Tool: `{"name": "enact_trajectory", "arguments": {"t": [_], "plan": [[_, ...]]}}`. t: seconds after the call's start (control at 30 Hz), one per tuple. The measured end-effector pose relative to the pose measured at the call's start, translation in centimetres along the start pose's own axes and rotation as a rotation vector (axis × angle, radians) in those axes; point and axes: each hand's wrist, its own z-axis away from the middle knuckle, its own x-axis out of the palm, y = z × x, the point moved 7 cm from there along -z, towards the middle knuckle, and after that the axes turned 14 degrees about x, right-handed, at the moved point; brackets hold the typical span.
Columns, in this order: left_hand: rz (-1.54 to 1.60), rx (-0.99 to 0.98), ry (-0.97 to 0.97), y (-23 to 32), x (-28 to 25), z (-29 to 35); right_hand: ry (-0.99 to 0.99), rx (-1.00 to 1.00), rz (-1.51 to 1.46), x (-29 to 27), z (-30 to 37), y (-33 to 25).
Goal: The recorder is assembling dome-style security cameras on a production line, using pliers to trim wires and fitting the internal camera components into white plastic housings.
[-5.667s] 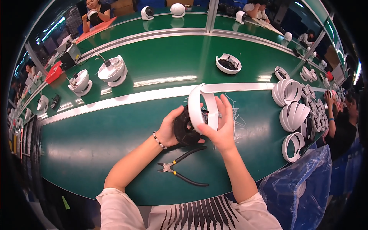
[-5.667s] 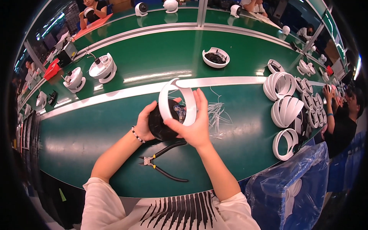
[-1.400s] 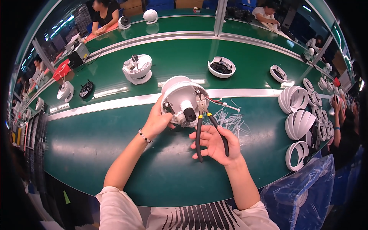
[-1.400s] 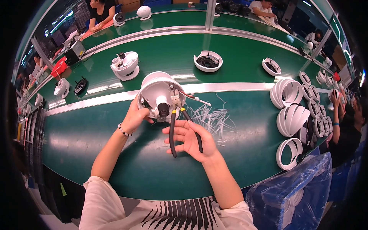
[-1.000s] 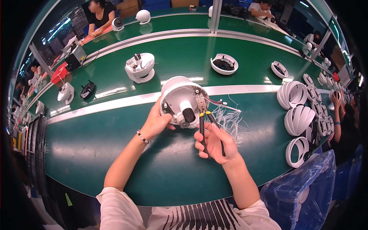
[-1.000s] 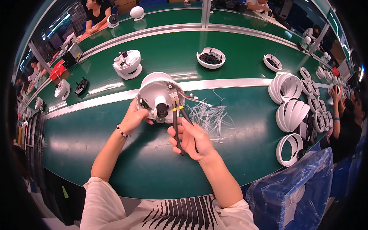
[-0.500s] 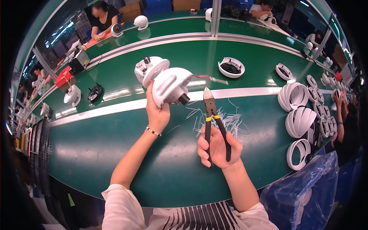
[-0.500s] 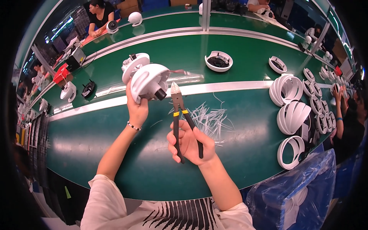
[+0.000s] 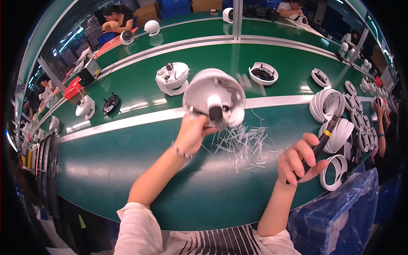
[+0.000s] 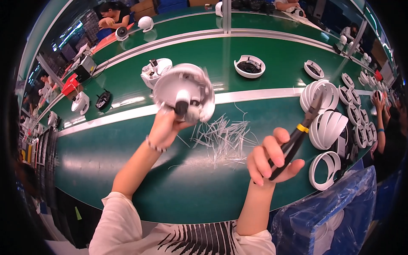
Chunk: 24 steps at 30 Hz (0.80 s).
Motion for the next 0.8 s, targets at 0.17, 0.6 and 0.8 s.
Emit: {"name": "enact_trajectory", "arguments": {"t": [0.17, 0.6, 0.8], "plan": [[0.564, -0.28, 0.008, -5.6, -1.4, -7.8, 0.094, 0.127, -0.003, -1.0, -0.7, 2.6], [0.483, -0.023, 0.376, -5.7, -12.5, -13.9, 0.079, 0.148, -0.035, -1.5, -0.5, 2.9], [0.592, 0.158, 0.443, -5.0, -11.7, -15.3, 0.118, 0.213, -0.05, -2.7, -0.2, 4.2]]}}
